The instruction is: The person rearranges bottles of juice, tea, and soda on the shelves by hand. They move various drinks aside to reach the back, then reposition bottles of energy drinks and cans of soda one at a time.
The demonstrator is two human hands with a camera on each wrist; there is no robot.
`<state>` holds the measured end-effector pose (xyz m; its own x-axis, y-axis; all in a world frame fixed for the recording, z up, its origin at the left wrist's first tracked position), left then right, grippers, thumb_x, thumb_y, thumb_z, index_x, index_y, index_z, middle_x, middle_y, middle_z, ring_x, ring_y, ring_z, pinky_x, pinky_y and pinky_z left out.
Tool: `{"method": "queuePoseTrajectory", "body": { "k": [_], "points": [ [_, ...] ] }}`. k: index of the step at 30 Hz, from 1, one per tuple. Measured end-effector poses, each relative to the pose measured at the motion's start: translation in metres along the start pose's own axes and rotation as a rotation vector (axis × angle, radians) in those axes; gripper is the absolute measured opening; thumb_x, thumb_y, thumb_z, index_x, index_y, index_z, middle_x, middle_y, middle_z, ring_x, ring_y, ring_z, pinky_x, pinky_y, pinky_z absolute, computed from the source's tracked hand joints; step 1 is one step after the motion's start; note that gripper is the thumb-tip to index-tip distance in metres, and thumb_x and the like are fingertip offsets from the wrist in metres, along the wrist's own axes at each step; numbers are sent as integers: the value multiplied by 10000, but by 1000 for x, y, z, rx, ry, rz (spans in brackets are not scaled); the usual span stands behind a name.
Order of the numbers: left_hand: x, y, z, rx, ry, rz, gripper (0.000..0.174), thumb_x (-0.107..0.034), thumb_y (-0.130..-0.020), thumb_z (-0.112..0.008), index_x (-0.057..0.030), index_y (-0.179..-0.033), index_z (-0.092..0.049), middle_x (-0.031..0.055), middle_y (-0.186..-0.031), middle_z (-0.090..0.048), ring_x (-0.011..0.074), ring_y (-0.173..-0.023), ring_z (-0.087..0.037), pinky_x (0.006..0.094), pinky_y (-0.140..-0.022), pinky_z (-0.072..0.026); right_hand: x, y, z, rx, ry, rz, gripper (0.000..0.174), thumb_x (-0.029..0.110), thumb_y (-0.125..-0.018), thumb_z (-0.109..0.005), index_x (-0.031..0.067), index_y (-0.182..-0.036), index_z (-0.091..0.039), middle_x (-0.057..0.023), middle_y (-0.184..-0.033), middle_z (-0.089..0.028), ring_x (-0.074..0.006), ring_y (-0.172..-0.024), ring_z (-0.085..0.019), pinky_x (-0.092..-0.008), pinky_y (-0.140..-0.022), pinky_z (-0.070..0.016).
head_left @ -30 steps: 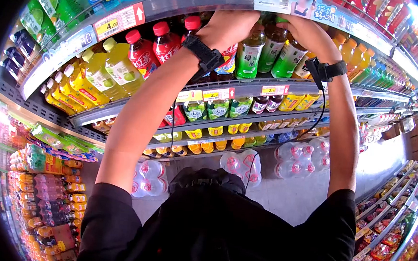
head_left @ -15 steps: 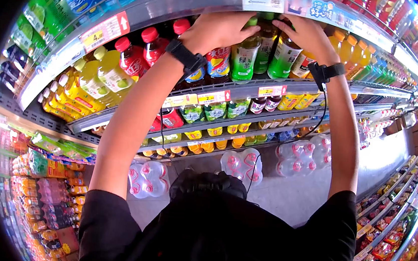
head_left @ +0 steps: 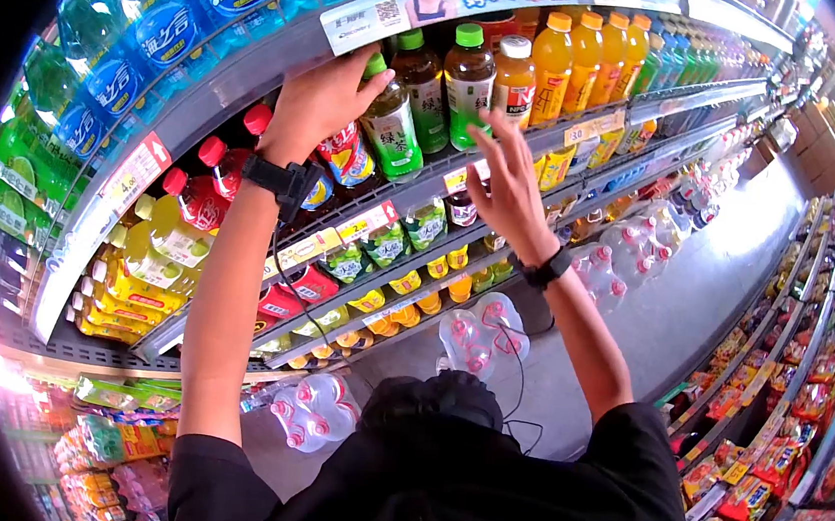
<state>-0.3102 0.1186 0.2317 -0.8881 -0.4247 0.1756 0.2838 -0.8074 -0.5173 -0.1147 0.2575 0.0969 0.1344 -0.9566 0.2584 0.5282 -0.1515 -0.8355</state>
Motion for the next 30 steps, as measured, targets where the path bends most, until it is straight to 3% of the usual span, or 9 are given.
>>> {"method": "queuePoseTrajectory", "body": {
  "k": [6, 10, 14, 16, 17, 18, 22, 25, 30],
  "points": [
    [0, 2, -2, -79, -43, -28, 496, -513, -991, -530, -160, -1331, -605, 183, -1207, -685, 412, -1091, -648, 517, -905, -534, 28, 89, 12, 225, -58, -160, 555, 52, -851, -646, 83, -1387, -508, -171, -1445, -475, -385, -1387, -429, -475, -1171, -347],
    [0, 5, 3, -59, 134, 7, 489, -493, -965, -583, -170, -1330, -623, 181, -1212, -687, 406, -1130, -631, 517, -960, -505, 62, 129, 45, 331, -86, -273, 559, 53, -863, -648, 82, -1401, -496, -178, -1447, -471, -381, -1378, -443, -470, -1144, -376],
    [-17, 31, 23, -316, 38, 70, 397, -382, -946, -650, -138, -1259, -654, 157, -1214, -681, 367, -1102, -640, 464, -977, -494, 71, 149, 91, 404, -15, -237, 520, 48, -864, -644, 54, -1369, -518, -175, -1420, -507, -375, -1364, -459, -464, -1150, -374],
    [-42, 52, 38, -358, 293, 8, 310, -304, -943, -661, -104, -1179, -660, 127, -1169, -676, 339, -1070, -654, 438, -946, -512, 62, 141, 113, 411, -52, -276, 492, 45, -872, -636, 38, -1352, -530, -192, -1387, -529, -386, -1330, -484, -459, -1127, -399],
    [-60, 61, 51, -138, 445, 126, 248, -247, -940, -661, -79, -1123, -653, 100, -1138, -669, 303, -1055, -664, 417, -916, -526, 51, 132, 121, 389, -39, -250, 480, 43, -875, -634, 31, -1345, -534, -202, -1359, -546, -389, -1304, -503, -450, -1102, -418],
    [-72, 70, 51, -182, 451, 80, 231, -234, -941, -651, -76, -1109, -649, 96, -1115, -678, 277, -1023, -678, 406, -884, -539, 39, 119, 128, 370, -25, -219, 468, 40, -878, -632, 25, -1337, -538, -212, -1330, -562, -391, -1279, -521, -442, -1078, -437],
    [-113, 81, 45, -3, 680, 121, 223, -168, -913, -660, -55, -1105, -659, 111, -1045, -699, 245, -914, -711, 375, -827, -553, -6, 51, 142, 242, -114, -206, 420, 35, -890, -644, -9, -1295, -542, -214, -1232, -646, -382, -1158, -624, -420, -966, -504],
    [-140, 57, 22, 20, 644, 161, 215, -156, -908, -668, -45, -1092, -661, 126, -1044, -699, 247, -908, -716, 378, -797, -559, -36, 10, 145, 196, -162, -217, 390, 53, -929, -665, 18, -1302, -557, -145, -1187, -706, -287, -1122, -679, -379, -952, -508],
    [-180, -11, -31, -9, 578, 261, 325, -193, -892, -713, -60, -1180, -641, 118, -1207, -650, 271, -962, -707, 406, -817, -561, -99, -35, 152, 227, -215, -154, 384, 53, -928, -665, 23, -1296, -557, -132, -1182, -709, -283, -1111, -682, -376, -932, -521]
  ]
}}
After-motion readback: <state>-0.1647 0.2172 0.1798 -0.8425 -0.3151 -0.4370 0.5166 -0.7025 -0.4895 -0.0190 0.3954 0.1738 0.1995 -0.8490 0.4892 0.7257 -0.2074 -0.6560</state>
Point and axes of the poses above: each hand's wrist, its own y-axis away from the middle knuckle, its own z-axis out of the back of the hand, x = y × z, the point moved 3 cm from there along -y, towards the middle knuckle
